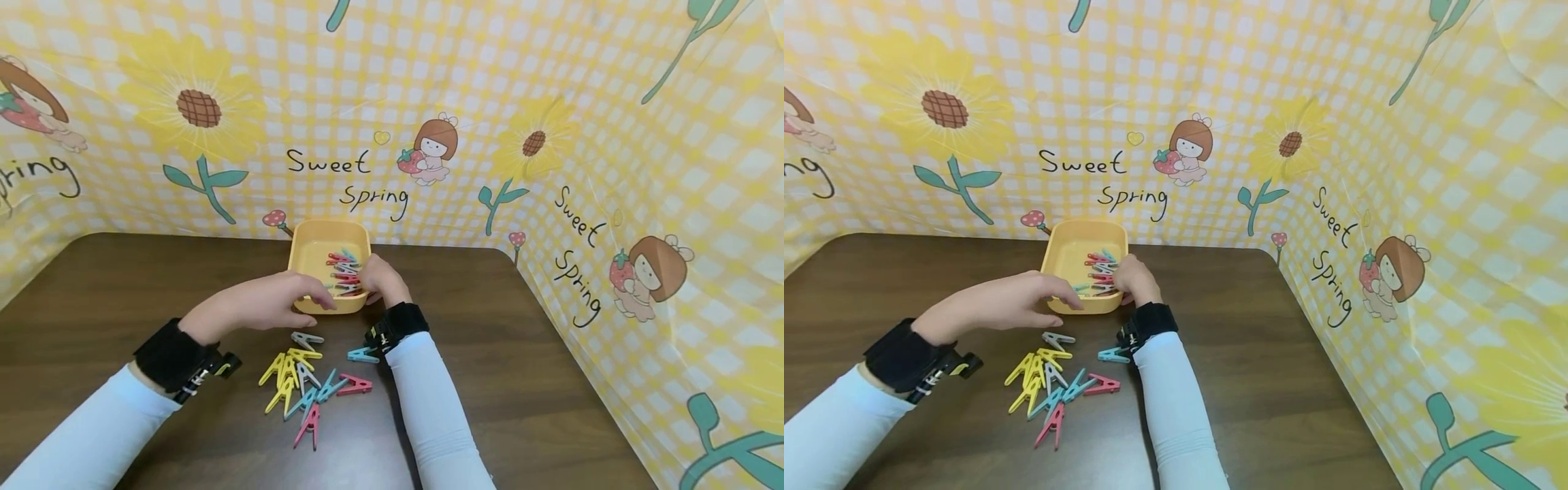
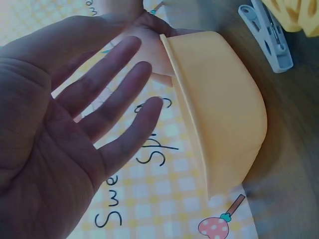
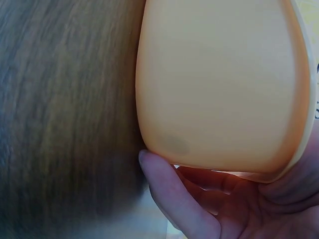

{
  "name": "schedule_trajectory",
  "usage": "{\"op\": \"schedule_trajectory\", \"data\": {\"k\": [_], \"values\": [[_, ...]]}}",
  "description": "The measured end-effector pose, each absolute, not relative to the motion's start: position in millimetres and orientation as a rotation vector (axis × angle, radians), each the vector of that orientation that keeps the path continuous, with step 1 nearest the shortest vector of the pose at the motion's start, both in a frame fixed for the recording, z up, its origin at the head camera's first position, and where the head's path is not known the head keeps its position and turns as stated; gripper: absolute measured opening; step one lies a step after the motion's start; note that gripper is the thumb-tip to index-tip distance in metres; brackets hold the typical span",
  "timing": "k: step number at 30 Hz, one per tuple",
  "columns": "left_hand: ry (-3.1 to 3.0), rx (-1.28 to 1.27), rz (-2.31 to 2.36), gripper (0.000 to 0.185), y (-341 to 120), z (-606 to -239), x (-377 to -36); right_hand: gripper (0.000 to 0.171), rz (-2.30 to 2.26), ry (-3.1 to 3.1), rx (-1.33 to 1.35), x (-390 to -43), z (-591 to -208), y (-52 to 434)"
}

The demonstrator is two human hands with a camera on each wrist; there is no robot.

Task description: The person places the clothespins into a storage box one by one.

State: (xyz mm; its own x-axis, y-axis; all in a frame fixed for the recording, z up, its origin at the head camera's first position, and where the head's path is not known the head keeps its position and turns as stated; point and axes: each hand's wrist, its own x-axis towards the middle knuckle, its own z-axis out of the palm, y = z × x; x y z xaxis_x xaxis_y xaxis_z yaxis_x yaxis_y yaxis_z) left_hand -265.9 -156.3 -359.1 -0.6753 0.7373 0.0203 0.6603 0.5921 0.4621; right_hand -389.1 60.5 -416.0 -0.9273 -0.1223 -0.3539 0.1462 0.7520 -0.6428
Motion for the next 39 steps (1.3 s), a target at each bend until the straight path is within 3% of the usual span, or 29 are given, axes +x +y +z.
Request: {"op": "schedule_trajectory", "data": {"k": [8,15,25,39], "values": [[2.603,1.181,0.605,0.033,-155.1,-367.4,-257.1,0.026,-0.969,2.568,0.072,-397.8,-418.7,56.8],[2.587,1.116,0.542,0.032,-156.6,-386.1,-265.3,0.021,-0.956,2.548,0.100,-437.7,-451.7,59.4],[2.548,1.028,0.502,0.032,-152.1,-402.3,-269.1,0.025,-0.972,2.563,0.045,-396.5,-419.4,60.7],[2.604,1.011,0.434,0.028,-138.9,-411.5,-265.3,0.027,-0.954,2.569,0.016,-388.4,-412.4,62.1]]}}
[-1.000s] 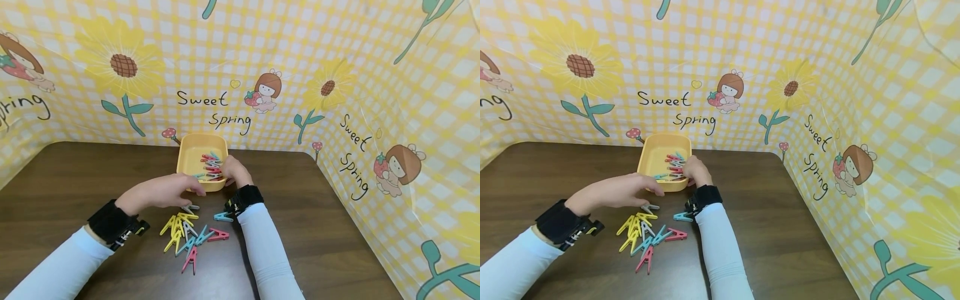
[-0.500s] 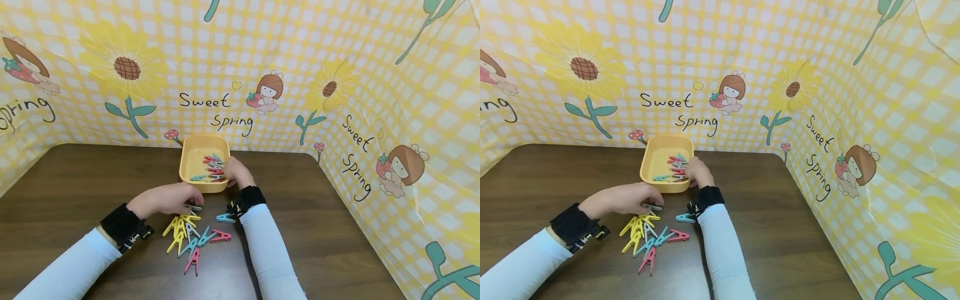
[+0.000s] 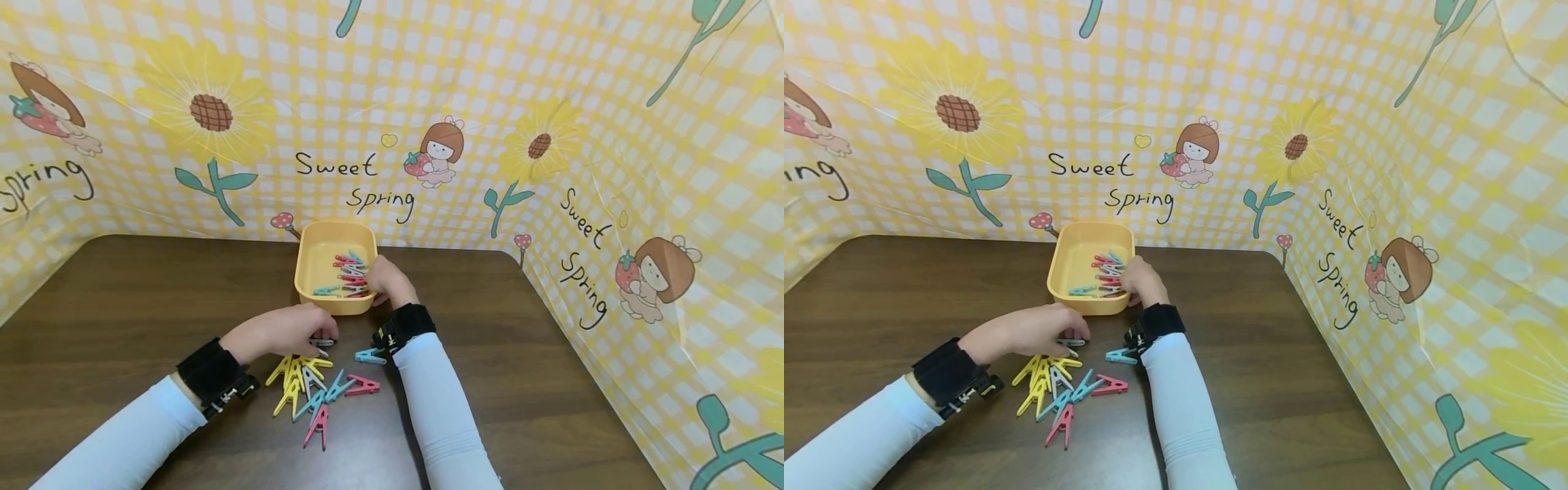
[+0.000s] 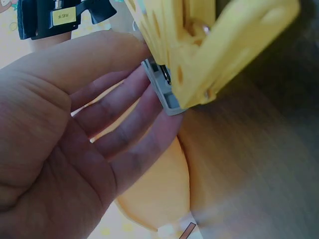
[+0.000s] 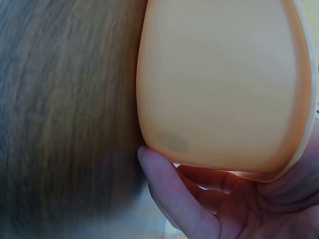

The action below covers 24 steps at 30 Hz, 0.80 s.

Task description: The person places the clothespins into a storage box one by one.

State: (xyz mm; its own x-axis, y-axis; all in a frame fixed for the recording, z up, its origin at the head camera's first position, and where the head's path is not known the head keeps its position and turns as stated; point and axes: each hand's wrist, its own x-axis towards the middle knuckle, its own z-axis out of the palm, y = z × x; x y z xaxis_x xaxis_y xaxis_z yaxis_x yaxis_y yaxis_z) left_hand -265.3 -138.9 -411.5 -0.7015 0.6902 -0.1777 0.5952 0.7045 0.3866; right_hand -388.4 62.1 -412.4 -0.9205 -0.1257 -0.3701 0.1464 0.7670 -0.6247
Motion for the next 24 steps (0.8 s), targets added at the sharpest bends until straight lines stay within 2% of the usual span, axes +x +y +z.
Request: {"op": "schedule_trajectory", "data": {"k": [10,24], "values": [[2.616,0.973,0.475,0.020,-140.7,-411.4,-263.1,0.033,-0.998,2.586,-0.029,-386.4,-414.1,59.7],[2.625,0.972,0.481,0.017,-138.6,-410.9,-261.0,0.034,-1.043,2.578,-0.026,-386.3,-415.8,59.4]]}}
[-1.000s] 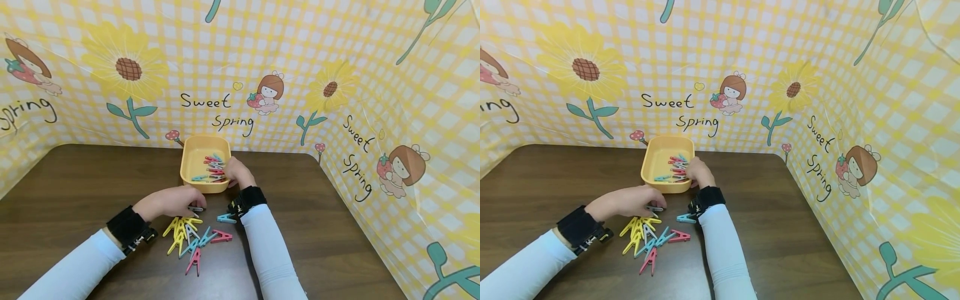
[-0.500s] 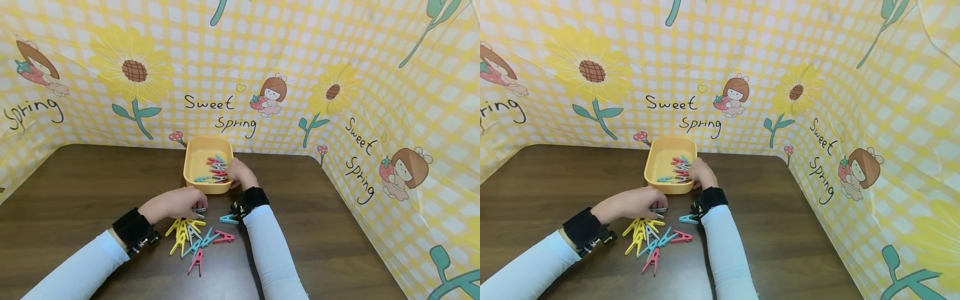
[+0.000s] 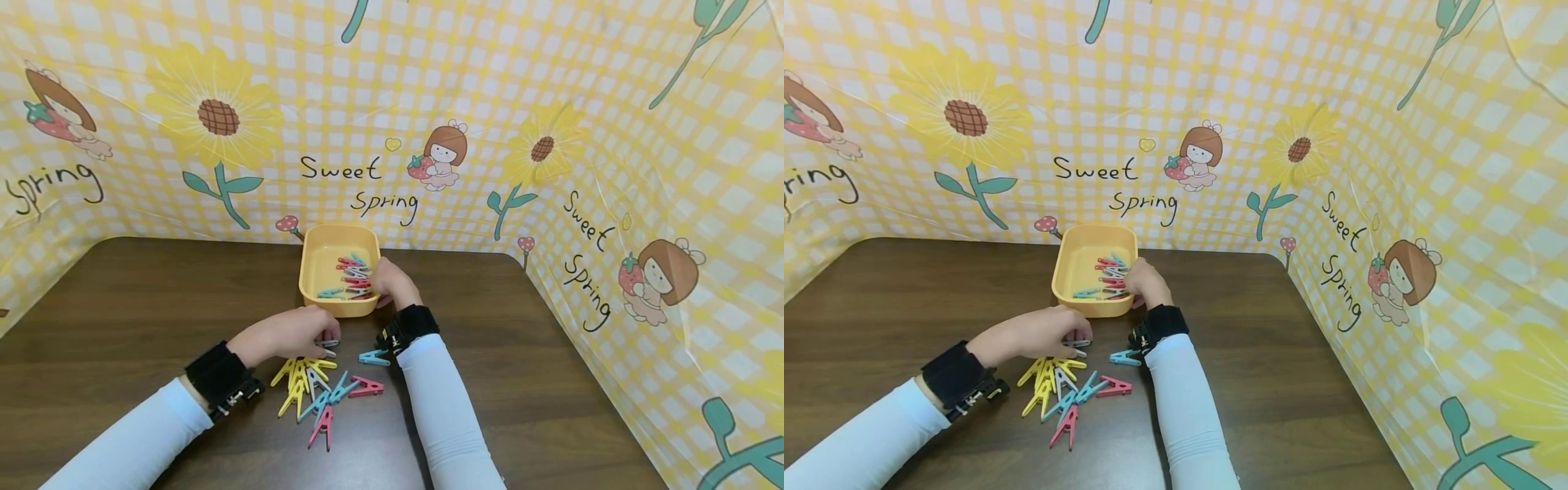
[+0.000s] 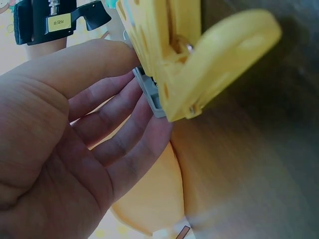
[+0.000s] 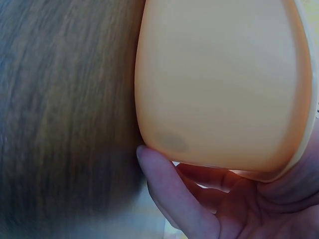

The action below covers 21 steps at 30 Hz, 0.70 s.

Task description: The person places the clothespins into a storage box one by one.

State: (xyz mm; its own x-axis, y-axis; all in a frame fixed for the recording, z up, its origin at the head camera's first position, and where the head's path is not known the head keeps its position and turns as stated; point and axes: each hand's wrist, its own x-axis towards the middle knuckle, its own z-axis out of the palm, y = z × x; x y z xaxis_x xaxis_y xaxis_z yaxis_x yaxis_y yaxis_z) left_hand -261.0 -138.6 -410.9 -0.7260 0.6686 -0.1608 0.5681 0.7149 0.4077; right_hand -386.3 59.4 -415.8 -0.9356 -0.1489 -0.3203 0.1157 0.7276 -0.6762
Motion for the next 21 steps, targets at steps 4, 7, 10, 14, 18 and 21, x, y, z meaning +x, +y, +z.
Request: {"op": "schedule_trajectory", "data": {"k": [4,7,10,14,18,21], "values": [[2.631,0.966,0.479,0.019,-138.3,-410.7,-260.2,0.034,-1.043,2.579,-0.020,-386.8,-415.8,59.4],[2.631,0.954,0.476,0.019,-138.2,-411.9,-260.0,0.035,-1.033,2.581,-0.006,-386.8,-416.4,58.8],[2.630,0.953,0.476,0.018,-137.9,-413.6,-260.5,0.037,-1.030,2.582,0.000,-386.7,-416.9,58.2],[2.628,0.984,0.482,0.017,-137.0,-415.2,-261.5,0.040,-1.028,2.581,0.001,-387.2,-416.3,58.1],[2.626,1.044,0.470,0.018,-135.3,-415.3,-261.9,0.044,-1.020,2.576,0.014,-387.8,-416.0,58.2],[2.620,1.109,0.467,0.020,-133.9,-415.0,-261.5,0.045,-1.021,2.574,0.025,-387.9,-416.1,58.3]]}}
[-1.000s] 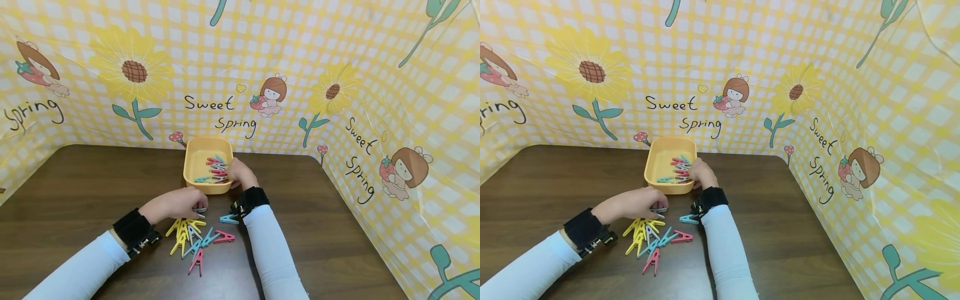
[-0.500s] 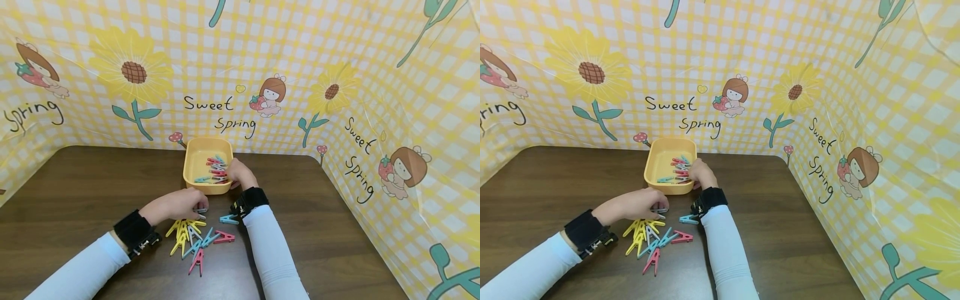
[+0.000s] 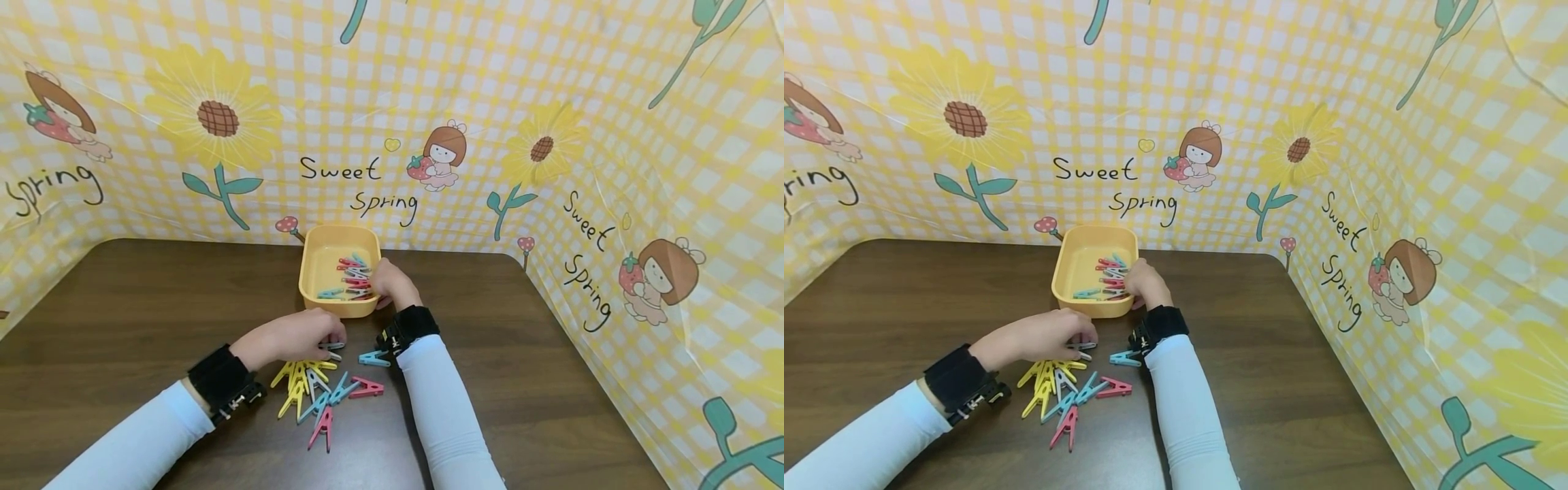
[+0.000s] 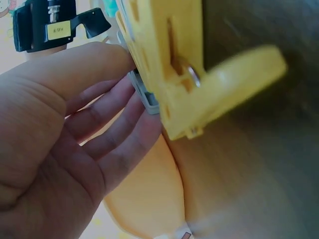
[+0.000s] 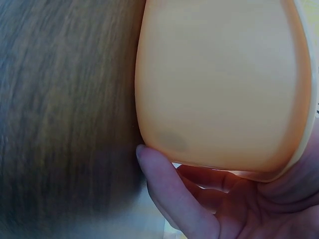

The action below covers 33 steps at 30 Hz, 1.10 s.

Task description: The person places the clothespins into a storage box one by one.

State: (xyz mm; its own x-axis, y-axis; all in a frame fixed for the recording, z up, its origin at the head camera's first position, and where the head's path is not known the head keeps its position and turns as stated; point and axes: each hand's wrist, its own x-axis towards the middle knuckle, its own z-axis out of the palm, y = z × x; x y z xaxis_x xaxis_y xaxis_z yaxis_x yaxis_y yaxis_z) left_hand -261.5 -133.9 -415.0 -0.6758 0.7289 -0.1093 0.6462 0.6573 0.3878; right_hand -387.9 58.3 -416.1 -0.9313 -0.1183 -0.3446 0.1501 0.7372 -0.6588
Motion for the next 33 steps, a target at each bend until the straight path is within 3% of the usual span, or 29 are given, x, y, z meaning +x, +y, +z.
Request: {"op": "schedule_trajectory", "data": {"k": [11,20,22,28,33], "values": [[2.766,1.251,0.617,0.028,-139.8,-384.8,-264.3,0.045,-1.029,2.569,0.018,-384.8,-411.4,60.0],[3.022,0.847,0.602,0.032,-148.7,-346.5,-311.4,0.057,-0.988,2.550,0.048,-384.4,-408.1,61.1],[3.060,0.773,0.534,0.032,-147.2,-346.5,-322.4,0.056,-0.996,2.551,0.044,-384.7,-408.2,61.4],[3.083,0.720,0.324,0.004,-140.8,-362.1,-344.3,0.053,-1.010,2.555,0.048,-384.8,-410.8,58.8],[3.078,0.744,0.221,0.015,-132.2,-377.3,-353.0,0.053,-1.032,2.548,0.044,-383.7,-411.8,58.4]]}}
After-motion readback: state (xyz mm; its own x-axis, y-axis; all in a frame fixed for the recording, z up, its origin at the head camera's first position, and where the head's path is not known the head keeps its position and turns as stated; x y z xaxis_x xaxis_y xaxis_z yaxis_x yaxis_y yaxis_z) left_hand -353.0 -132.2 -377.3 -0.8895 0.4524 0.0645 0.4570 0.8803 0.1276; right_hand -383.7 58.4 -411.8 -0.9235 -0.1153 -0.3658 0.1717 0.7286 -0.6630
